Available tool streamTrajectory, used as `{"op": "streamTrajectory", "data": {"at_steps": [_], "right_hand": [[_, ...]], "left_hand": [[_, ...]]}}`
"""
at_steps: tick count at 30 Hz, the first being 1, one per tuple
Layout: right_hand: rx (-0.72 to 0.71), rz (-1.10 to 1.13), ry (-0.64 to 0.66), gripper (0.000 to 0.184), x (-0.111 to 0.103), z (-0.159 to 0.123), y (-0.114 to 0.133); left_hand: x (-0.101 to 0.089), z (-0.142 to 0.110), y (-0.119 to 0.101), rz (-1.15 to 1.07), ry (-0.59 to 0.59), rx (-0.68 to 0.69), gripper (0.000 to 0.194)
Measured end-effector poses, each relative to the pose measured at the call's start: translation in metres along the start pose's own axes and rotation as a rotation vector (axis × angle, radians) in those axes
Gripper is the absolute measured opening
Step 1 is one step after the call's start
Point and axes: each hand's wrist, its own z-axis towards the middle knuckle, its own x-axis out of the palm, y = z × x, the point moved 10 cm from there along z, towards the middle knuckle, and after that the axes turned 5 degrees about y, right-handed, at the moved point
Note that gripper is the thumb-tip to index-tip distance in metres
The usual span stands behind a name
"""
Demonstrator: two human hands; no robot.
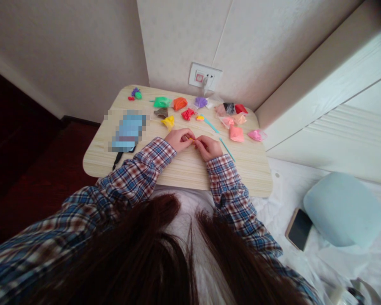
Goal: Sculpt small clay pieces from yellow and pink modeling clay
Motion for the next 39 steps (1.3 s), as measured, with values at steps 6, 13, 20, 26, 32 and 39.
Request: {"op": "streamTrajectory", "data": {"at_steps": [6, 13, 20, 26, 32, 39], "right_hand": [[-0.012, 0.005, 0.008, 0.030, -0.001, 0.000, 0.003], [-0.012, 0.012, 0.004, 0.029, 0.000, 0.000, 0.003], [-0.015, 0.023, -0.002, 0.029, -0.001, 0.000, 0.004], [-0.011, 0.053, -0.020, 0.030, -0.002, 0.001, 0.004], [0.031, 0.104, -0.036, 0.030, -0.003, -0.001, -0.001], [0.050, 0.153, -0.061, 0.030, -0.004, -0.001, -0.006]], "left_hand": [[0.000, 0.000, 0.000, 0.001, 0.000, -0.004, 0.016], [0.001, 0.000, 0.002, -0.006, -0.001, -0.006, 0.017], [-0.001, 0.000, 0.002, -0.018, -0.014, 0.003, 0.017], [-0.002, -0.001, 0.000, -0.056, -0.026, 0.025, 0.017], [-0.005, -0.001, -0.002, -0.112, -0.059, 0.049, 0.017], [-0.006, -0.001, -0.008, -0.166, -0.060, 0.094, 0.016]]}}
